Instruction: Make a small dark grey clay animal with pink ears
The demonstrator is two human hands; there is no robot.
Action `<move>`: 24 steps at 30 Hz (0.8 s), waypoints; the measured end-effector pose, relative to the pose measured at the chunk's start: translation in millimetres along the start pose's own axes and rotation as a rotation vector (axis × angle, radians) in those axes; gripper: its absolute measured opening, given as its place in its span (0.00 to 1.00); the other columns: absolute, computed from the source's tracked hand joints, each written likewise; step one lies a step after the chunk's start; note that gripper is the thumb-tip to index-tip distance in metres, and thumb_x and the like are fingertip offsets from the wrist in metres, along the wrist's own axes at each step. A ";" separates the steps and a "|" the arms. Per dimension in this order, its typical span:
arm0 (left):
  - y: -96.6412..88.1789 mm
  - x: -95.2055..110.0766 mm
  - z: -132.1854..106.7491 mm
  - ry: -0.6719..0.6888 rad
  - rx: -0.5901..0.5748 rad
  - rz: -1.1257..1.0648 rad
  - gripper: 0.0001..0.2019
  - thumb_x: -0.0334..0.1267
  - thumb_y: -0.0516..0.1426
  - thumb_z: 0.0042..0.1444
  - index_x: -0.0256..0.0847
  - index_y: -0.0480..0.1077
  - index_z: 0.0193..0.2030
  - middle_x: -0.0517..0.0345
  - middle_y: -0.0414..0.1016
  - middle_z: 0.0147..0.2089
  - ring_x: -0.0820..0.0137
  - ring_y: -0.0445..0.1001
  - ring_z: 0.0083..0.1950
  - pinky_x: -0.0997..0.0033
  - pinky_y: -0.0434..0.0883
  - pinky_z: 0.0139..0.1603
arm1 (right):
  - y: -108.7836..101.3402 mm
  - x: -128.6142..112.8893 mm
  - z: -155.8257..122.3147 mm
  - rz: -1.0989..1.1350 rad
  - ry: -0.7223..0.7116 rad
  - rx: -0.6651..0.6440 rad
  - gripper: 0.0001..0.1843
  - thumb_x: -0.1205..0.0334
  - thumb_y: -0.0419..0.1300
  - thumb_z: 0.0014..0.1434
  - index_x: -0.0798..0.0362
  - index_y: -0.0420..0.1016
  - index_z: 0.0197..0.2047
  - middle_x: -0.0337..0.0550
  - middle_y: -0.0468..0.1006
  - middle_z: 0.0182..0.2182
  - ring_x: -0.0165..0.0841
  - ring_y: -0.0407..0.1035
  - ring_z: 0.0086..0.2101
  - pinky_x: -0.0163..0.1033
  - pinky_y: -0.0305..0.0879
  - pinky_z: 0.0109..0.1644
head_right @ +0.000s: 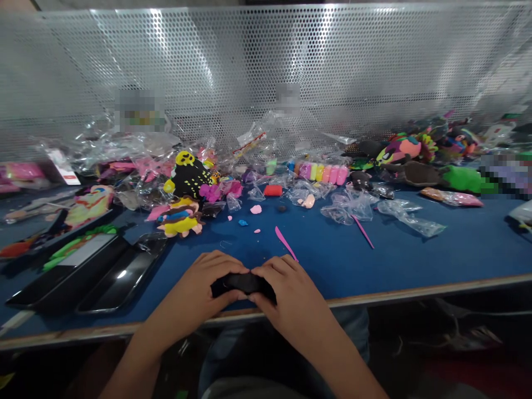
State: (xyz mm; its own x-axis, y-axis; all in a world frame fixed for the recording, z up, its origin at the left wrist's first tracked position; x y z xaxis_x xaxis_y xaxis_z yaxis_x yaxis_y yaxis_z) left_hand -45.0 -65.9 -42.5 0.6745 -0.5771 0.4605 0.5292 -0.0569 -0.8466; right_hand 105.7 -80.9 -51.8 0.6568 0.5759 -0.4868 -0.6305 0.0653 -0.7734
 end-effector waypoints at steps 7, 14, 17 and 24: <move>-16.2 -8.1 -1.0 -0.066 0.250 -0.439 0.34 0.41 0.67 0.52 0.48 0.62 0.65 0.50 0.76 0.53 0.62 0.74 0.54 0.58 0.70 0.56 | -29.0 -3.4 0.4 0.114 -0.021 0.335 0.11 0.65 0.62 0.59 0.49 0.75 0.46 0.45 0.81 0.40 0.38 0.75 0.42 0.44 0.74 0.46; -15.8 -1.4 -1.0 -0.032 0.314 -0.790 0.25 0.44 0.66 0.53 0.46 0.69 0.57 0.52 0.78 0.48 0.66 0.77 0.49 0.68 0.74 0.49 | -39.1 -9.8 -3.0 0.303 0.037 0.423 0.11 0.65 0.63 0.57 0.49 0.76 0.45 0.39 0.81 0.35 0.32 0.76 0.33 0.34 0.74 0.38; -10.9 4.6 0.3 -0.056 0.341 -0.868 0.25 0.43 0.66 0.53 0.45 0.69 0.56 0.54 0.77 0.46 0.67 0.77 0.48 0.71 0.74 0.48 | -33.2 -10.6 -3.8 0.376 0.045 0.405 0.13 0.64 0.63 0.58 0.50 0.76 0.47 0.39 0.82 0.36 0.30 0.76 0.32 0.33 0.74 0.38; -22.1 5.1 3.0 -0.094 0.516 -0.720 0.22 0.44 0.61 0.58 0.43 0.66 0.58 0.50 0.74 0.49 0.67 0.76 0.47 0.67 0.74 0.48 | -22.2 -1.2 8.0 0.363 0.127 0.216 0.11 0.64 0.61 0.59 0.49 0.74 0.47 0.39 0.81 0.39 0.31 0.75 0.35 0.36 0.73 0.40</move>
State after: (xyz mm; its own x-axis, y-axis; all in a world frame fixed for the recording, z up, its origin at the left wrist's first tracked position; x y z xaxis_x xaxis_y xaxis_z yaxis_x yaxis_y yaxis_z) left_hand -51.7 -65.2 -20.7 0.1166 -0.4720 0.8739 0.9917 0.0072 -0.1284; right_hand 115.6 -76.6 -30.8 0.4135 0.4889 -0.7681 -0.8931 0.0537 -0.4466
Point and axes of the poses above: each hand's wrist, its own z-axis towards the middle knuckle, its own y-axis out of the palm, x = y × z, the point moved 6 cm from there along z, towards the middle knuckle
